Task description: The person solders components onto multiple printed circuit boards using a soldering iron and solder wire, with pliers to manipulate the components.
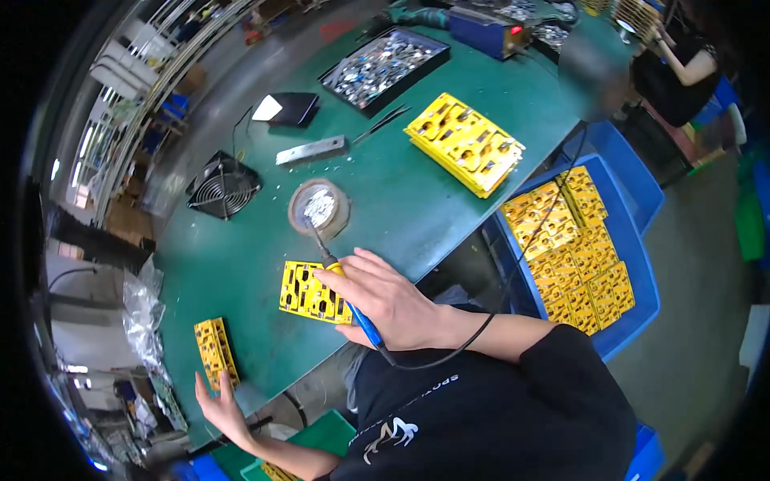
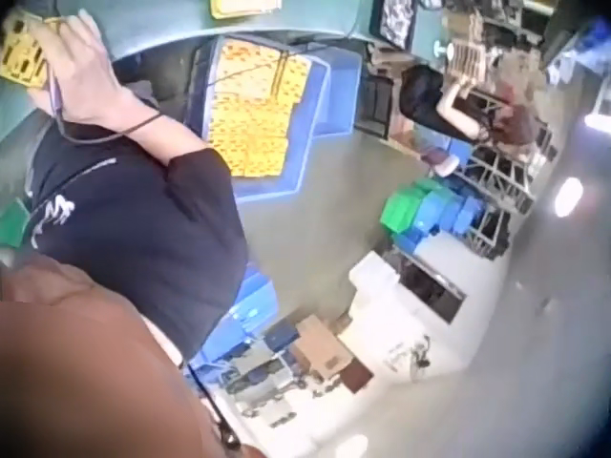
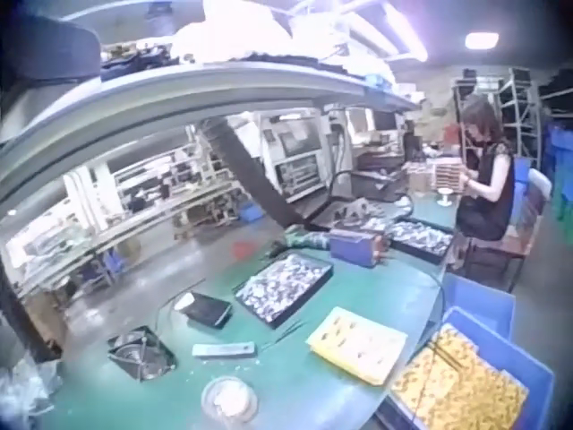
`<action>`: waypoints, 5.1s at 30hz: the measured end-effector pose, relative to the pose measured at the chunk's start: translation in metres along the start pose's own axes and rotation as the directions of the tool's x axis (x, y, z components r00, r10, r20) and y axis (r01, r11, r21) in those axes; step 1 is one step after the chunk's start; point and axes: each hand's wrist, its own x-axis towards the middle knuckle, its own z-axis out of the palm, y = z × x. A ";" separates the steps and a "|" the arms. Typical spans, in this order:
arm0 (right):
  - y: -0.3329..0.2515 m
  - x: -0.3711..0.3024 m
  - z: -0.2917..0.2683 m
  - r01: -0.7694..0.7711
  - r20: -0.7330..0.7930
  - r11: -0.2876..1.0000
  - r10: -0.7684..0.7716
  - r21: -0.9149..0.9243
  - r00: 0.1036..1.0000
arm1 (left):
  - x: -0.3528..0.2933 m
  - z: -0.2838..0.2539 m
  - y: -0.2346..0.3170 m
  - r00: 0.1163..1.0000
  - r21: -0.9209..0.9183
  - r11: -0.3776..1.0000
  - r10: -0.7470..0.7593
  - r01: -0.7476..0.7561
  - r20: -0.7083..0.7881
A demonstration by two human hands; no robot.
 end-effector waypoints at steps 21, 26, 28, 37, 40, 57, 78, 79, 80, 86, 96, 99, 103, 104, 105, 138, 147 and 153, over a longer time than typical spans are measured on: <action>0.067 -0.005 -0.146 -0.336 -0.614 0.893 0.090 -0.298 0.784 | 0.016 0.013 -0.024 0.981 -0.249 0.963 -0.060 0.105 0.183; 0.069 -0.010 -0.145 -0.318 -0.590 0.860 0.024 -0.399 0.807 | 0.012 0.011 -0.015 0.980 -0.250 0.956 -0.114 0.152 0.162; 0.070 -0.011 -0.146 -0.338 -0.578 0.849 0.048 -0.405 0.815 | 0.015 0.016 -0.028 0.985 -0.311 0.940 -0.102 0.140 0.136; 0.037 0.000 -0.122 -0.202 -0.566 0.903 -0.054 -0.379 0.823 | -0.005 0.012 0.026 0.998 -0.336 0.942 -0.022 0.001 -0.060; 0.014 0.008 -0.092 -0.117 -0.470 0.981 0.033 -0.152 0.882 | -0.026 0.023 0.066 0.998 -0.441 0.898 0.034 -0.009 0.049; -0.011 0.002 0.020 0.052 -0.028 0.988 -0.049 0.146 0.998 | -0.082 0.033 0.153 0.843 -0.386 0.896 0.374 -0.221 0.385; 0.015 0.013 -0.007 0.029 -0.206 0.999 -0.037 -0.038 0.978 | -0.068 0.044 0.163 0.872 -0.424 0.842 0.446 -0.334 0.200; 0.017 0.016 -0.010 -0.006 -0.190 0.996 -0.011 -0.090 0.982 | -0.066 0.047 0.165 0.860 -0.444 0.814 0.484 -0.374 0.163; 0.018 0.018 -0.012 -0.034 -0.188 0.991 0.009 -0.129 0.982 | -0.065 0.049 0.167 0.845 -0.463 0.784 0.520 -0.414 0.125; 0.007 0.014 -0.016 -0.018 -0.248 1.000 0.012 -0.020 0.969 | -0.069 0.059 0.176 0.834 -0.382 0.793 0.544 -0.475 0.092; -0.006 0.006 -0.008 -0.001 -0.118 0.969 0.032 0.249 0.992 | -0.076 0.068 0.186 0.824 -0.336 0.817 0.542 -0.469 0.166; -0.003 0.005 -0.006 0.010 -0.110 0.974 0.016 0.227 0.994 | -0.079 0.069 0.191 0.857 -0.303 0.851 0.489 -0.428 0.163; -0.003 0.006 -0.006 -0.006 -0.094 0.975 0.028 0.224 0.995 | -0.081 0.068 0.193 0.857 -0.301 0.849 0.492 -0.435 0.150; -0.003 0.006 -0.006 -0.007 -0.100 0.974 0.030 0.225 0.995 | -0.081 0.068 0.194 0.856 -0.296 0.847 0.496 -0.441 0.146; -0.003 0.006 -0.005 -0.008 -0.105 0.974 0.032 0.226 0.994 | -0.081 0.067 0.195 0.855 -0.292 0.846 0.500 -0.446 0.141; -0.005 0.004 -0.005 0.040 -0.166 0.976 -0.004 0.214 0.986 | -0.086 0.060 0.185 0.790 -0.154 0.868 0.494 -0.471 0.364; -0.005 0.002 -0.007 0.012 -0.192 0.971 0.035 0.240 0.981 | -0.066 0.067 0.181 0.776 -0.130 0.856 0.509 -0.500 0.372; -0.007 0.001 -0.006 0.010 -0.185 0.969 0.037 0.245 0.982 | -0.046 0.081 0.181 0.855 -0.103 0.894 0.448 -0.437 0.260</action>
